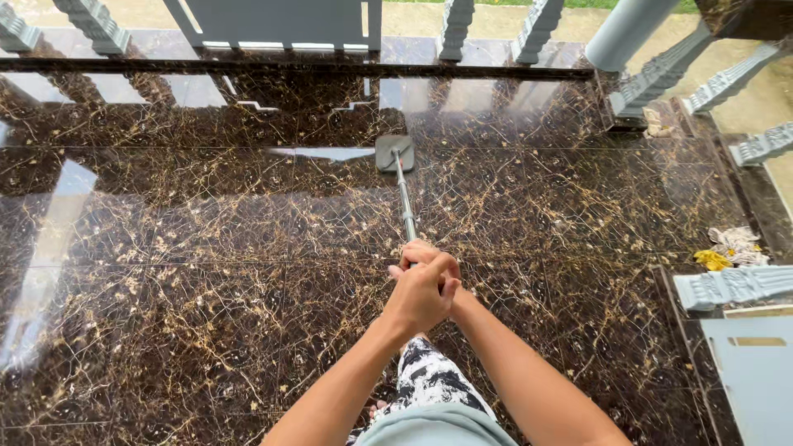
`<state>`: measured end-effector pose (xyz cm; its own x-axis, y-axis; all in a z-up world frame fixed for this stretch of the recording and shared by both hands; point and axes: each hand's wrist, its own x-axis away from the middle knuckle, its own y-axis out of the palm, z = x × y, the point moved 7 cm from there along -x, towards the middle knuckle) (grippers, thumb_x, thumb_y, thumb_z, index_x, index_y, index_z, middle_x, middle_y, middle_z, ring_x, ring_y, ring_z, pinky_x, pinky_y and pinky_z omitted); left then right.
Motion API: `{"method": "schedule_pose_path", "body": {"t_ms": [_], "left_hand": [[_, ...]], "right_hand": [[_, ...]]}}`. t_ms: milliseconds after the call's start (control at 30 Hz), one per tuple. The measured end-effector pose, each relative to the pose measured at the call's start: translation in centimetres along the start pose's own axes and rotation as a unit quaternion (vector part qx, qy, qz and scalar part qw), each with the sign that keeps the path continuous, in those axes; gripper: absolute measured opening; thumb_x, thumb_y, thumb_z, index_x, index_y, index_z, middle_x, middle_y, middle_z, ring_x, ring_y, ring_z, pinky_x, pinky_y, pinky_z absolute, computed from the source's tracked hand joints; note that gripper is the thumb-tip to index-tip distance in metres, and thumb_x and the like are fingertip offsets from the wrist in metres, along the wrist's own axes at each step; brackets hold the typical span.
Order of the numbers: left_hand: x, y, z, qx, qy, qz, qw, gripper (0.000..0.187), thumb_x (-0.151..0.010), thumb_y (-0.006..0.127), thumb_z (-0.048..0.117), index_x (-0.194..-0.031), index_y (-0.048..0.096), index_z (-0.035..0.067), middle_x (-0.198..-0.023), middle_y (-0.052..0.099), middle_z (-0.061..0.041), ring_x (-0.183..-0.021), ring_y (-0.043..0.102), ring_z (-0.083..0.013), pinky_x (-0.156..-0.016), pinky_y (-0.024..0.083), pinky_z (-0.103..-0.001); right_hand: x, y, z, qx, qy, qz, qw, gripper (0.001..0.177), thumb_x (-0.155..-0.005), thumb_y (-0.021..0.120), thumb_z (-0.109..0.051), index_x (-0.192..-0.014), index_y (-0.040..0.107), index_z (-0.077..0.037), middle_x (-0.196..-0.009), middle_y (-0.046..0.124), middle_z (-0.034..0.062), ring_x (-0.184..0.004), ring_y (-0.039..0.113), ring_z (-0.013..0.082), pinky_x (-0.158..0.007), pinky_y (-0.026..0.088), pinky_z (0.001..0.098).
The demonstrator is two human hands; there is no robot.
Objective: The person mops a dark marbled balcony floor using a squeegee, pushing water across the surface and periodically handling the tool near a bucket.
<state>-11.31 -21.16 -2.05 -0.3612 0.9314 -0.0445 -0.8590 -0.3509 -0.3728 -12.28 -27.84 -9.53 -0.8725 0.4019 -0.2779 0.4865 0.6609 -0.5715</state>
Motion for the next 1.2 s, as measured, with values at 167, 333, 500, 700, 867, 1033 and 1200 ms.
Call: {"method": "schedule_pose_path", "body": {"t_ms": [167,333,500,700,867,1033,1200], "left_hand": [[4.7,1.1,4.3,-0.026,0.022,0.009,0.999,0.016,-0.089,0.071,0.008,-0.102,0.062,0.005,-0.089,0.069,-0.017,-0.086,0.071,-0.0331,-0.078,0.053,-0.044],[5.9,2.0,5.4,-0.004,0.052,0.026,0.998,0.016,-0.087,0.071,0.006,-0.1,0.061,0.005,-0.091,0.069,-0.015,-0.087,0.071,-0.0317,-0.077,0.053,-0.043],[4.6,2.1,4.6,-0.002,0.067,0.038,0.997,0.014,-0.089,0.069,0.002,-0.101,0.062,0.003,-0.092,0.069,-0.017,-0.087,0.07,-0.0333,-0.075,0.053,-0.044],[0.0,1.8,1.9,-0.013,0.033,0.025,0.999,0.011,-0.088,0.07,0.003,-0.098,0.064,0.002,-0.086,0.068,-0.019,-0.084,0.069,-0.0337,-0.073,0.053,-0.045],[-9.6,0.5,-1.0,-0.022,0.095,0.052,0.994,0.011,-0.087,0.067,0.0,-0.097,0.064,0.002,-0.088,0.069,-0.019,-0.085,0.069,-0.0353,-0.076,0.054,-0.044],[-21.4,-0.3,-4.6,-0.046,0.042,0.031,0.998,0.013,-0.087,0.068,0.002,-0.099,0.065,0.002,-0.086,0.068,-0.021,-0.084,0.068,-0.0396,-0.074,0.052,-0.047],[-31.1,-0.7,-7.0,-0.025,0.022,0.006,0.999,0.009,-0.091,0.064,0.004,-0.101,0.063,0.005,-0.089,0.07,-0.019,-0.087,0.072,-0.0341,-0.08,0.057,-0.043]], "right_hand": [[4.8,-0.6,-2.6,0.016,0.012,0.008,1.0,0.037,-0.08,0.081,-0.014,-0.069,0.048,-0.002,-0.071,0.052,0.006,-0.068,0.048,0.0195,-0.062,0.044,0.0334],[6.3,-1.7,-4.2,-0.012,-0.004,0.019,1.0,0.033,-0.078,0.081,-0.011,-0.07,0.05,-0.002,-0.072,0.053,0.006,-0.069,0.049,0.0204,-0.064,0.044,0.0341],[5.5,-1.2,-2.4,-0.031,-0.012,0.024,0.999,0.034,-0.077,0.078,-0.006,-0.067,0.045,-0.002,-0.069,0.052,0.0056,-0.07,0.049,0.0207,-0.064,0.043,0.0337],[1.5,-1.2,1.9,-0.033,0.011,0.013,0.999,0.035,-0.073,0.078,-0.006,-0.064,0.046,-0.001,-0.068,0.05,0.007,-0.071,0.048,0.0233,-0.063,0.043,0.0349],[-6.5,-3.3,7.9,-0.038,-0.016,-0.008,0.999,0.034,-0.073,0.081,-0.008,-0.067,0.048,-0.001,-0.071,0.051,0.0075,-0.075,0.05,0.0246,-0.066,0.044,0.0361],[-15.2,-6.1,15.1,-0.04,-0.038,-0.03,0.998,0.036,-0.073,0.082,-0.012,-0.069,0.049,-0.002,-0.074,0.051,0.0073,-0.078,0.05,0.0241,-0.068,0.044,0.0365],[-22.8,-8.0,22.2,-0.034,-0.054,-0.045,0.997,0.037,-0.074,0.084,-0.016,-0.07,0.05,-0.003,-0.076,0.052,0.0071,-0.08,0.051,0.0237,-0.071,0.045,0.037]]}}
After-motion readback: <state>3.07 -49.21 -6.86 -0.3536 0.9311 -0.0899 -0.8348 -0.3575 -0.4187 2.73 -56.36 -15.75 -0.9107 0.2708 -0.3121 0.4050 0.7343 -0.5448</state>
